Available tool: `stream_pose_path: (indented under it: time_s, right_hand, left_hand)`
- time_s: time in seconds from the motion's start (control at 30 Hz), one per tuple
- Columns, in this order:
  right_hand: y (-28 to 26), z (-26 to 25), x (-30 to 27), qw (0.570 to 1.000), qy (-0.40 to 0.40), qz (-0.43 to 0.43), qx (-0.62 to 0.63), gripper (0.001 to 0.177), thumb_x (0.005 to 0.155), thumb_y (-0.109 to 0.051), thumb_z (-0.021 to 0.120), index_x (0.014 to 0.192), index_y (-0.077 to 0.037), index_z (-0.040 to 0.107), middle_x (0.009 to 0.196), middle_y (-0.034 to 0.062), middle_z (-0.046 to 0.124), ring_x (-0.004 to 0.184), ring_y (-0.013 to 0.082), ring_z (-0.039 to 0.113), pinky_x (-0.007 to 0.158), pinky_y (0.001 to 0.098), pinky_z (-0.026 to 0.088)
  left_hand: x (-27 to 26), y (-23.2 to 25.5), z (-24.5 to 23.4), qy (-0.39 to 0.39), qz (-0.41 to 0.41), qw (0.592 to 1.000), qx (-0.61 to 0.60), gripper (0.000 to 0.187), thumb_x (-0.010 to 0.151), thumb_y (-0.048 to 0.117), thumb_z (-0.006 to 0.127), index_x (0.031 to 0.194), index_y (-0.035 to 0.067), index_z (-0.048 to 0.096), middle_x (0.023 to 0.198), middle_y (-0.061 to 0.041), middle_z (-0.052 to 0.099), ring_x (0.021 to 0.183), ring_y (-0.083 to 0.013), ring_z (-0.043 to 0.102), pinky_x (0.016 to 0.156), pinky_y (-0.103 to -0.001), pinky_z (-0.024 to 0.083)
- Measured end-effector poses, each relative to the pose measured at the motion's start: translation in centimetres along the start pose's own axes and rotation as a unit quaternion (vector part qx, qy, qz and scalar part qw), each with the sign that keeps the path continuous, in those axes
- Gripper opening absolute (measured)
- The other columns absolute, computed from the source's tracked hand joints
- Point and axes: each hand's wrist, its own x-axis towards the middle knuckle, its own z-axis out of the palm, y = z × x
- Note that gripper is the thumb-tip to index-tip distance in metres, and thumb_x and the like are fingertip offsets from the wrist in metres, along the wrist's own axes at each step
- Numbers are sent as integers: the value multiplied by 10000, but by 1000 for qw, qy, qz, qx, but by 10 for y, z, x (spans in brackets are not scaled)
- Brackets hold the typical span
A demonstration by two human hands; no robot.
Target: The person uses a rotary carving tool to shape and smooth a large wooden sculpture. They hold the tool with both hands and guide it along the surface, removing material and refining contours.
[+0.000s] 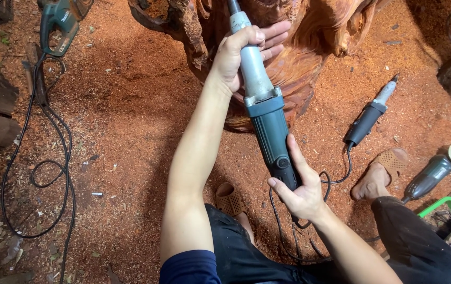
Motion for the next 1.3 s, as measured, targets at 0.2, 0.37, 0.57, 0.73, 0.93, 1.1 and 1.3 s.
stream_pose_path:
  time_s: [0.2, 0.37, 0.57, 0.73, 0.93, 1.1, 1.3]
  right_hand:
    - [-7, 3, 1, 1000, 4, -9, 5, 926, 849, -242, 768, 1619, -69, 284, 1436, 134, 594, 1135, 163, 615, 1036, 268, 451]
    - [-13, 2, 1, 1000, 3, -18, 18, 905, 863, -231, 753, 1615, -64, 279, 1509, 182, 559, 1291, 210, 614, 1139, 291, 426]
    - [-13, -3, -1, 1000, -5, 24, -13, 934, 835, -272, 760, 1629, -133, 288, 1380, 96, 658, 1007, 133, 674, 949, 257, 506]
    - [-24, -1, -4, 999, -21, 20, 18, 951, 856, -256, 747, 1642, -114, 231, 1326, 91, 665, 1030, 161, 666, 969, 291, 509]
    - [-33, 15, -11, 998, -10, -30, 62, 951, 875, -195, 714, 1633, -23, 166, 1548, 183, 497, 1271, 237, 615, 1124, 329, 438]
    - [59, 93, -68, 991, 20, -62, 116, 1057, 810, -213, 788, 1641, -28, 162, 1338, 202, 509, 1125, 335, 511, 931, 456, 441]
    - [83, 113, -106, 954, -74, 131, 261, 1220, 575, -24, 818, 1646, -115, 241, 1567, 249, 422, 1416, 425, 435, 1142, 574, 349]
  left_hand:
    - [-2, 6, 6, 9, 6, 1000, 9, 108, 746, 96, 674, 760, 67, 571, 1251, -343, 667, 1164, -423, 684, 1026, -477, 563]
    - [-1, 2, 0, -4, 12, 1000, -7, 110, 757, 82, 672, 806, 45, 580, 1259, -363, 649, 1258, -487, 605, 1047, -537, 553]
    - [-1, -2, 0, -4, 3, 1000, -21, 98, 767, 67, 639, 721, 66, 552, 1289, -345, 639, 1257, -437, 617, 1072, -509, 537]
    - [1, -5, -6, -33, 3, 999, -36, 87, 786, 93, 657, 812, 40, 593, 1323, -328, 625, 1274, -411, 610, 1098, -465, 512]
    - [-3, -5, -7, -39, -12, 999, -23, 96, 811, 131, 643, 875, 68, 608, 1374, -281, 609, 1359, -401, 539, 1072, -524, 522]
    - [-44, -45, -43, -28, 0, 997, 73, 438, 788, 123, 729, 1164, -63, 606, 1301, -258, 638, 1128, -324, 688, 923, -476, 624]
    - [-131, -98, -57, 98, -55, 986, 123, 255, 737, 77, 715, 950, -63, 700, 1139, -303, 720, 987, -350, 754, 885, -522, 621]
